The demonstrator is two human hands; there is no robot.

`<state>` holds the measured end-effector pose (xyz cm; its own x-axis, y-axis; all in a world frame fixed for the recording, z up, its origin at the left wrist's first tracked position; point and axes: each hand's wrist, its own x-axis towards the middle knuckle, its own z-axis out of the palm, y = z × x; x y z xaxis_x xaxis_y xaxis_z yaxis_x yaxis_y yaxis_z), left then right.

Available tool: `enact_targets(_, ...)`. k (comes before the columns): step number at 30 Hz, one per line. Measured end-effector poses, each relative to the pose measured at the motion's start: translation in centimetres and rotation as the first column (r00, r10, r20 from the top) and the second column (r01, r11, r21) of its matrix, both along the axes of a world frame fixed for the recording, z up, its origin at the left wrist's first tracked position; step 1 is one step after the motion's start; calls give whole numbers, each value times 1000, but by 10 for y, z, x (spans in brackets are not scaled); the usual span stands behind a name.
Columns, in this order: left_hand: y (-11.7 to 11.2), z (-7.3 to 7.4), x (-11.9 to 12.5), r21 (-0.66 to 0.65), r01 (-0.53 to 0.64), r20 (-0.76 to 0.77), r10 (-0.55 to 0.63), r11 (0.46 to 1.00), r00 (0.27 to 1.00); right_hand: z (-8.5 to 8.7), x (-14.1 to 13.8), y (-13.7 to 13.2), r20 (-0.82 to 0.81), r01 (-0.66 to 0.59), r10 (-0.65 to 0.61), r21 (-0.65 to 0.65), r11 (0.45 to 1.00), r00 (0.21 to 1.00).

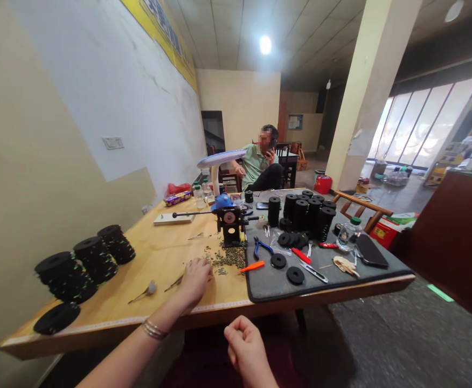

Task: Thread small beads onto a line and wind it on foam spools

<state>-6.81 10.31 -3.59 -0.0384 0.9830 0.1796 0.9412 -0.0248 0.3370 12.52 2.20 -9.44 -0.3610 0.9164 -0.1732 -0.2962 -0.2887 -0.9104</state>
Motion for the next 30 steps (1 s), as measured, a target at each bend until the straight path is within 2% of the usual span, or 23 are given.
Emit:
enact_targets(3, -11, 6, 4, 58, 17, 133, -24, 998, 991, 3, 1, -2, -4, -5, 5, -10, 1000, 1000)
enact_targets(6, -36, 7, 10, 82, 53, 296, -75, 995, 952, 7, 2, -5, -6, -11, 11, -10, 1000, 1000)
enact_targets(8, -59, 1, 17, 41, 81, 437, -91, 996, 895, 11, 3, -7, 4, -31, 31, -12, 999, 1000)
enact_targets(9, -72, -4, 21, 6, 97, 539, -85, 995, 838, 14, 3, -9, 10, -44, 44, -9, 999, 999)
enact_targets(10, -84, -9, 25, -35, 109, 738, -47, 993, 673, 16, 3, -11, 16, -59, 59, -2, 998, 998)
enact_targets(11, -95, -15, 29, -68, 111, 866, 3, 992, 499, 19, 2, -12, 23, -73, 73, 8, 997, 997)
enact_targets(13, -113, -25, 37, -116, 69, 970, 99, 991, 220, 23, 1, -16, 36, -104, 103, 22, 994, 994)
enact_targets(14, -120, -29, 40, -138, 42, 983, 131, 990, 132, 25, -1, -18, 47, -120, 119, 21, 993, 992)
enact_targets(16, -129, -36, 43, -168, 5, 985, 168, 986, 29, 26, -4, -21, 80, -142, 141, 8, 990, 987)
enact_targets(19, -133, -43, 45, -182, -4, 983, 182, 983, -24, 25, -10, -24, 136, -166, 166, -5, 986, 977)
enact_targets(24, -134, -46, 45, -202, -11, 979, 201, 979, -46, 20, -15, -26, 183, -200, 202, -28, 979, 962)
enact_targets(30, -134, -46, 45, -187, 4, 982, 187, 982, -6, 20, -15, -25, 196, -216, 219, -36, 976, 956)
